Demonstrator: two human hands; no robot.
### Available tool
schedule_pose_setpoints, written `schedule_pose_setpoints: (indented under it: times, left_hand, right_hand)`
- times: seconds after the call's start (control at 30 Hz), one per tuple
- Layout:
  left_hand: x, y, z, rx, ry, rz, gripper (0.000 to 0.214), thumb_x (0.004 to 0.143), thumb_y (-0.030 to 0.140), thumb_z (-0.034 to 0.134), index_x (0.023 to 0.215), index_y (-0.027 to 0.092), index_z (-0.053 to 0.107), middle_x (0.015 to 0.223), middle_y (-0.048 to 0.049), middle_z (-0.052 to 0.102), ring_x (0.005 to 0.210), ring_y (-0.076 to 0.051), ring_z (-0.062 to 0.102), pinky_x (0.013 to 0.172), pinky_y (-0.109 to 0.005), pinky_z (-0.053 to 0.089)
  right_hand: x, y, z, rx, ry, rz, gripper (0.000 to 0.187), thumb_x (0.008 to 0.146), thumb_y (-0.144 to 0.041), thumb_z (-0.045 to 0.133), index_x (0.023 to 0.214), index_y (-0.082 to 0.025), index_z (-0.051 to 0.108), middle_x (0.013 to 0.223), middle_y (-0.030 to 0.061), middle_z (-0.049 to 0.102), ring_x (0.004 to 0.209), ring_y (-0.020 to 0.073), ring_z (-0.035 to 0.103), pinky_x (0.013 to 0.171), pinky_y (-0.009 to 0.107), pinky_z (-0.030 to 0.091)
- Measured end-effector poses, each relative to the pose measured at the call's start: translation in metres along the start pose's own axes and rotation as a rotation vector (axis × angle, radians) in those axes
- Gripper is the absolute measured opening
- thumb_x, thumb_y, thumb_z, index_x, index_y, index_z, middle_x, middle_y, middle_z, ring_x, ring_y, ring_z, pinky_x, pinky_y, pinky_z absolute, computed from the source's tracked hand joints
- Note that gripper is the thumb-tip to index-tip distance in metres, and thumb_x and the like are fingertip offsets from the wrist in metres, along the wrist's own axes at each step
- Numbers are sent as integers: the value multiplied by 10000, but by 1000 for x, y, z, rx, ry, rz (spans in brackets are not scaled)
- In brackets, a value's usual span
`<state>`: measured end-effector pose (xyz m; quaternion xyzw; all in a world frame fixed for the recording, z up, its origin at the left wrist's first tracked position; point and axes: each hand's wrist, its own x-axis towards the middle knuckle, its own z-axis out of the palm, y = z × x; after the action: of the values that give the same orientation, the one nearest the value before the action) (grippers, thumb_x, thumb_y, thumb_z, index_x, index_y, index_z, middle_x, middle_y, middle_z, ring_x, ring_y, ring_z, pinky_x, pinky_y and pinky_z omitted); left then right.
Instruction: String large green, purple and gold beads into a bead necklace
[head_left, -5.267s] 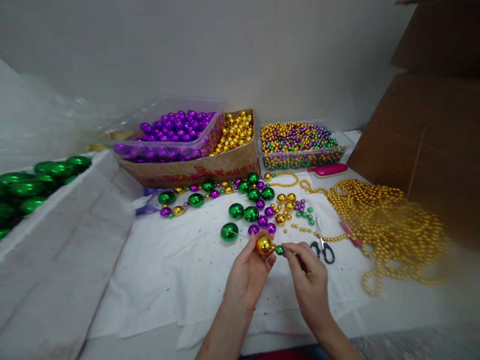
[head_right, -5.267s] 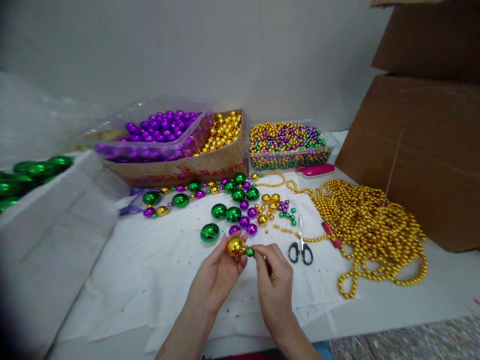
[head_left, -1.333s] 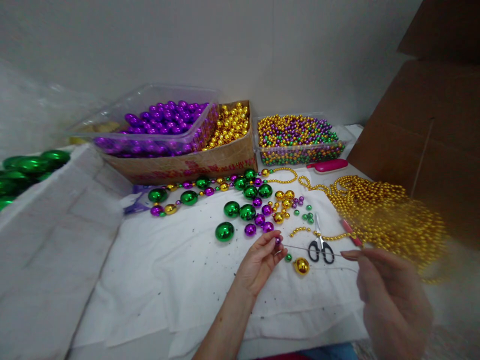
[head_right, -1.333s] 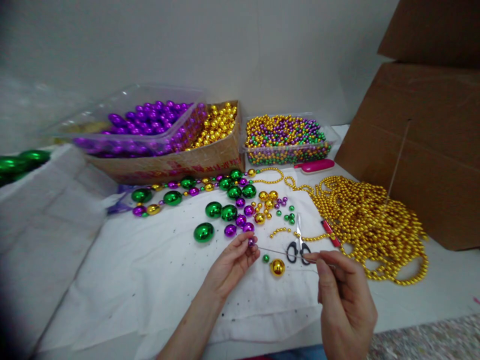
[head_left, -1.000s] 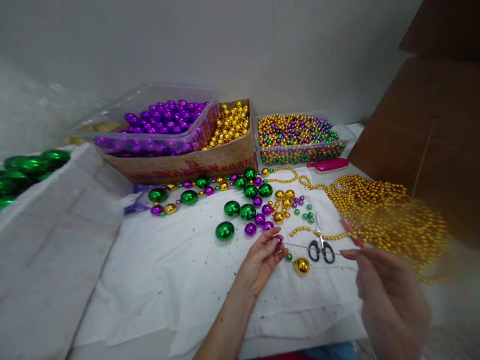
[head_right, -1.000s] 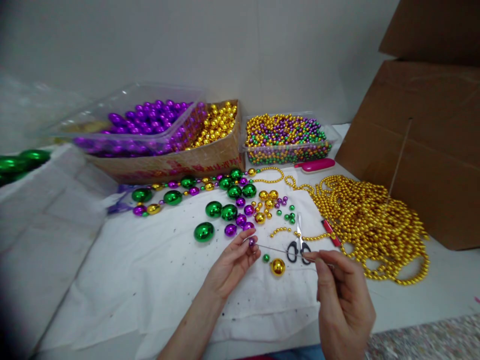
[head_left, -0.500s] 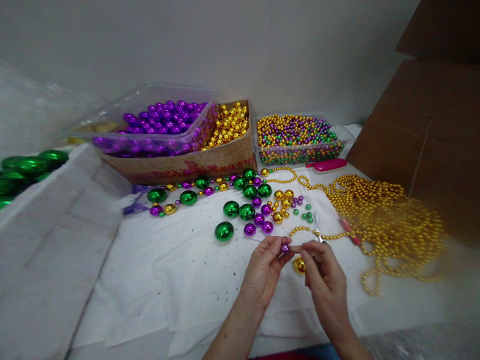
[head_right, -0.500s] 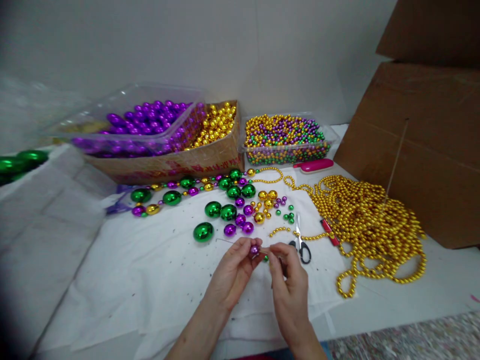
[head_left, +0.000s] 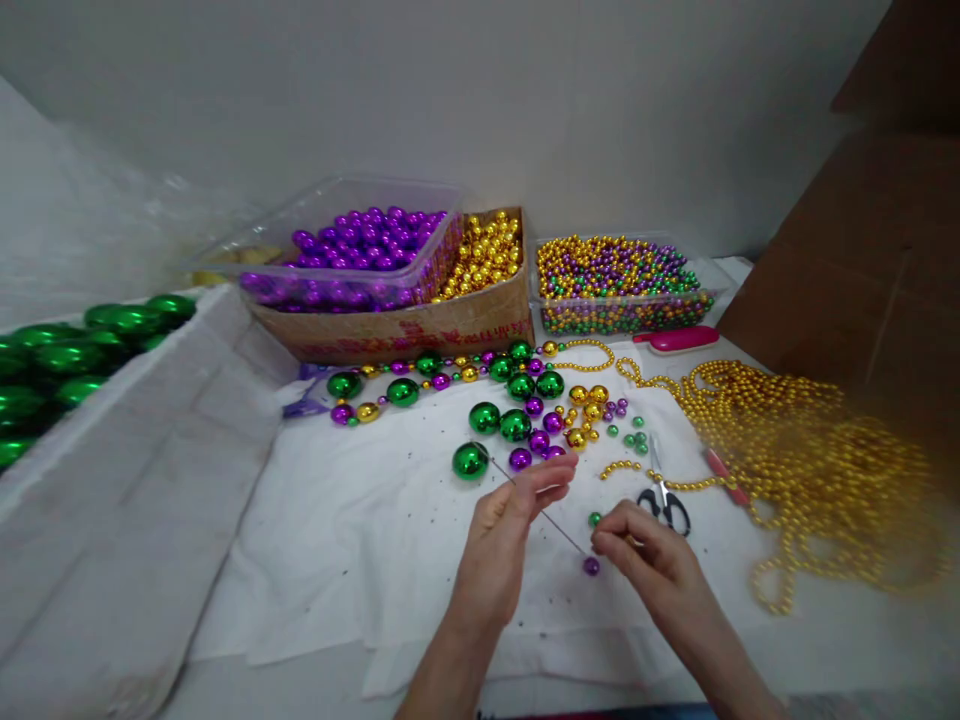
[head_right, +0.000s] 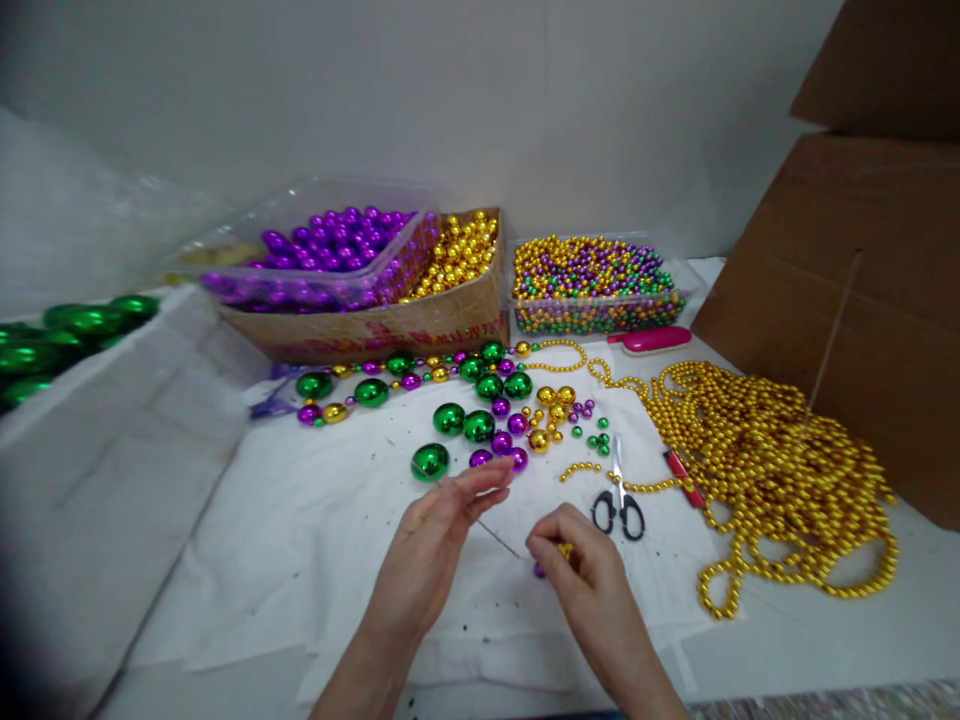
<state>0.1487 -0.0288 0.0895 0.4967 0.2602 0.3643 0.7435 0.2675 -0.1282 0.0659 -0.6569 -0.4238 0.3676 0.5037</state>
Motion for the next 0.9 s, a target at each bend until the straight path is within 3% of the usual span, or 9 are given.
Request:
schedule_pose_setpoints:
  times: [0.1,0.23,0.33,0.47,0.53,0.6,0.7,0.8,0.9]
  left_hand:
    - [2,-5,-1,-214,32,-70,375,925,382,414,995,147,697,1171,-141,633,1030,-259,588,887,-403,452]
    - [5,-9,-2,-273,86,-91,353,896,399,477,984,139,699,1128,-143,652,971,-238,604,848,-363,464]
    - [4,-12,-4,-209,92,-118,363,872,418,513,942,124,714,1071,-150,674,914,-235,617,825,-354,471]
    - [-1,-16,-15,6,36,-203,321,826,364,592,1014,128,702,1003,-139,691,842,-224,620,767,-325,478]
    - [0,-17,-27,183,157,-151,279,777,296,656,1018,163,702,964,-103,691,833,-210,606,745,-290,468]
    - [7,-17,-44,380,392,24,251,736,251,692,983,206,709,1003,-73,657,928,-216,572,815,-279,441]
    - [24,-18,-72,632,597,253,397,651,207,751,1039,259,680,1171,-59,554,1178,-265,424,1036,-336,291]
    - [38,-22,-91,725,514,193,479,573,155,781,1032,242,675,1114,-71,563,1191,-307,401,1087,-414,206]
    - [38,-23,-96,616,494,101,418,577,185,787,979,222,676,1017,-57,596,1105,-286,472,1036,-397,300]
  right_hand:
    - [-2,5,8,154,-14,54,245,852,-385,544,1006,-203,600,965,49,612,718,138,563,532,211,431]
    - [-6,8,17,313,-100,208,315,837,-445,557,759,-144,615,507,-34,475,437,75,405,387,168,279]
    - [-7,12,15,368,87,233,309,825,-442,590,780,-140,637,473,-55,399,450,71,364,410,168,264]
    - [-6,16,1,409,408,180,274,781,-422,646,843,-155,648,568,-15,512,478,95,426,389,187,265]
    - [-7,14,-9,339,585,68,242,779,-394,649,851,-163,652,690,30,596,548,122,504,413,203,331]
    - [-9,9,-15,254,693,-49,190,767,-354,664,818,-171,659,823,65,638,697,164,574,510,235,425]
    - [-15,-1,-13,75,680,-181,112,761,-291,664,742,-181,654,958,82,655,889,212,591,641,271,477]
    - [-19,-8,-4,-111,570,-248,143,813,-252,587,693,-183,620,921,81,682,776,190,614,539,245,459]
    - [-21,-11,-1,-129,533,-276,142,828,-233,560,709,-186,621,800,67,692,721,185,632,519,236,477]
